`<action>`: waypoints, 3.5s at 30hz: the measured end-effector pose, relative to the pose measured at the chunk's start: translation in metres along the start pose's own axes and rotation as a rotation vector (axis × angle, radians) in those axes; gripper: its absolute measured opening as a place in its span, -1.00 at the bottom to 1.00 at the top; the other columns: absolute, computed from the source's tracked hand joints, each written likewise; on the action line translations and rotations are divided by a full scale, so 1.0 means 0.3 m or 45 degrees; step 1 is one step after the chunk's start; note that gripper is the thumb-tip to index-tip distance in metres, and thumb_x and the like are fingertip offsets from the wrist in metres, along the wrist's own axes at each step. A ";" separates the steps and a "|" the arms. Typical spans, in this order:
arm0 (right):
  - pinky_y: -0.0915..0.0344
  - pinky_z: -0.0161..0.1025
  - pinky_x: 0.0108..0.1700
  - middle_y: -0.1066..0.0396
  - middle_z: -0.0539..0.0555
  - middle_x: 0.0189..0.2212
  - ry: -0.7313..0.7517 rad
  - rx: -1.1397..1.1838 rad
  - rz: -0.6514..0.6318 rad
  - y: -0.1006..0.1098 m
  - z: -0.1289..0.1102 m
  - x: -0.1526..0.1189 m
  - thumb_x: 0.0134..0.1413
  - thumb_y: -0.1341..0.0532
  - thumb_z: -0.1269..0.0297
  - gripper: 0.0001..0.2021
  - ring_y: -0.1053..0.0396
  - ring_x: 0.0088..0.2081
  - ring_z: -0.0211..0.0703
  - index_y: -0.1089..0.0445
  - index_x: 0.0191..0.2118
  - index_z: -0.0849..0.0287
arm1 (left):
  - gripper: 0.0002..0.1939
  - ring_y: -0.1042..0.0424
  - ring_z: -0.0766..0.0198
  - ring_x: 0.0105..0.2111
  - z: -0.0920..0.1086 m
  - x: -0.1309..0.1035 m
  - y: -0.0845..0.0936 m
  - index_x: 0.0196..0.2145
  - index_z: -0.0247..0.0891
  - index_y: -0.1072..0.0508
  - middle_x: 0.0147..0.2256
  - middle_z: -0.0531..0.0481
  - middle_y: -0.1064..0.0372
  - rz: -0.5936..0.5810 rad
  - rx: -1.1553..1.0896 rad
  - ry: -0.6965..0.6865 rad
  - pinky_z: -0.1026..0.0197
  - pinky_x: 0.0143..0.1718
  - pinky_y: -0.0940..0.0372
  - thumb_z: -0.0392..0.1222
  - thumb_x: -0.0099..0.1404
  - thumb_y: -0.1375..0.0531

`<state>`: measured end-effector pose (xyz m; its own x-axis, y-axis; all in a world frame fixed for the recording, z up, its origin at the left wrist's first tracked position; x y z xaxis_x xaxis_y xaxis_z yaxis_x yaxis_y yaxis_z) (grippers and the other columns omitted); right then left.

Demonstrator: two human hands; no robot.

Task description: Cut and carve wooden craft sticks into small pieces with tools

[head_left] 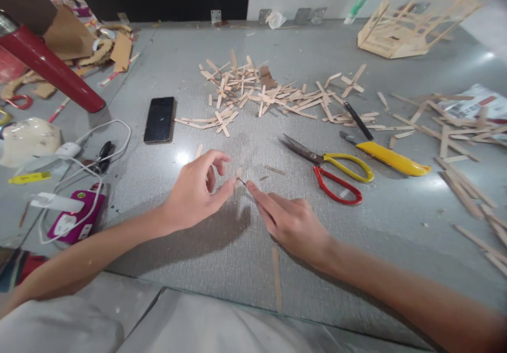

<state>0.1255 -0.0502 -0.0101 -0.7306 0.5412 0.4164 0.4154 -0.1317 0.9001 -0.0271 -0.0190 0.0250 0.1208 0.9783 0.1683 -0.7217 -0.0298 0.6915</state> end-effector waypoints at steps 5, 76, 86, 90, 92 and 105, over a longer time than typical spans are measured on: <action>-0.05 -0.26 -0.55 -0.37 -0.07 -0.52 0.103 -0.084 -0.067 -0.011 -0.029 -0.003 0.26 0.00 0.61 -0.43 -0.20 -0.57 -0.32 -0.05 0.37 0.39 | -0.83 -0.32 0.46 -0.60 0.080 0.011 0.046 -0.12 -0.27 -0.53 -0.46 0.10 -0.49 0.031 0.046 -0.248 0.35 -0.51 -0.20 -0.16 0.38 -0.23; -0.14 -0.27 -0.48 -0.45 0.22 -0.21 -0.167 -0.240 -0.779 -0.116 0.048 0.037 0.17 0.06 0.63 -0.33 -0.37 -0.47 -0.21 0.01 0.41 0.27 | -0.69 -0.08 0.43 -0.68 -0.088 -0.007 -0.146 -0.49 -0.23 -0.23 -0.66 0.18 -0.14 -0.184 0.222 -0.019 0.30 -0.56 0.02 -0.19 0.44 -0.04; -0.20 -0.26 -0.45 -0.46 0.24 -0.20 -0.132 -0.246 -0.811 -0.120 0.037 0.042 0.18 0.05 0.65 -0.32 -0.43 -0.43 -0.17 0.02 0.42 0.29 | -0.69 -0.10 0.41 -0.64 -0.086 -0.012 -0.165 -0.47 -0.23 -0.24 -0.62 0.17 -0.14 -0.268 0.220 -0.108 0.29 -0.53 0.00 -0.19 0.46 -0.03; -0.22 -0.23 -0.47 -0.46 0.25 -0.19 -0.137 -0.259 -0.779 -0.114 0.039 0.039 0.18 0.08 0.66 -0.33 -0.44 -0.44 -0.15 0.02 0.41 0.31 | -0.68 -0.10 0.42 -0.66 -0.093 -0.011 -0.159 -0.49 -0.23 -0.22 -0.64 0.17 -0.12 -0.221 0.201 -0.059 0.29 -0.55 0.01 -0.17 0.46 -0.04; -0.24 -0.24 -0.46 -0.46 0.24 -0.20 -0.140 -0.267 -0.765 -0.111 0.039 0.039 0.18 0.08 0.66 -0.34 -0.43 -0.43 -0.16 -0.01 0.40 0.32 | -0.66 -0.09 0.42 -0.67 -0.094 -0.010 -0.156 -0.49 -0.22 -0.21 -0.65 0.17 -0.10 -0.194 0.200 -0.053 0.29 -0.56 0.02 -0.16 0.46 -0.03; -0.15 -0.26 -0.52 -0.46 0.15 -0.33 -0.032 -0.398 -0.601 -0.094 0.025 0.031 0.15 -0.01 0.63 -0.38 -0.38 -0.52 -0.22 -0.13 0.35 0.36 | -0.65 -0.07 0.42 -0.67 -0.087 -0.002 -0.139 -0.52 -0.24 -0.21 -0.67 0.18 -0.07 -0.151 0.200 -0.044 0.29 -0.55 0.04 -0.16 0.44 -0.06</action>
<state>0.1112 -0.0353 -0.0326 -0.7835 0.6201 -0.0403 -0.1362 -0.1081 0.9848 -0.0149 -0.0129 -0.0223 0.2238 0.9694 0.1008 -0.5861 0.0513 0.8086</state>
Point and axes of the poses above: each hand's wrist, its own x-axis towards the middle knuckle, its own y-axis out of the back of the hand, z = x × y, the point moved 9 cm from there along x, towards the middle knuckle
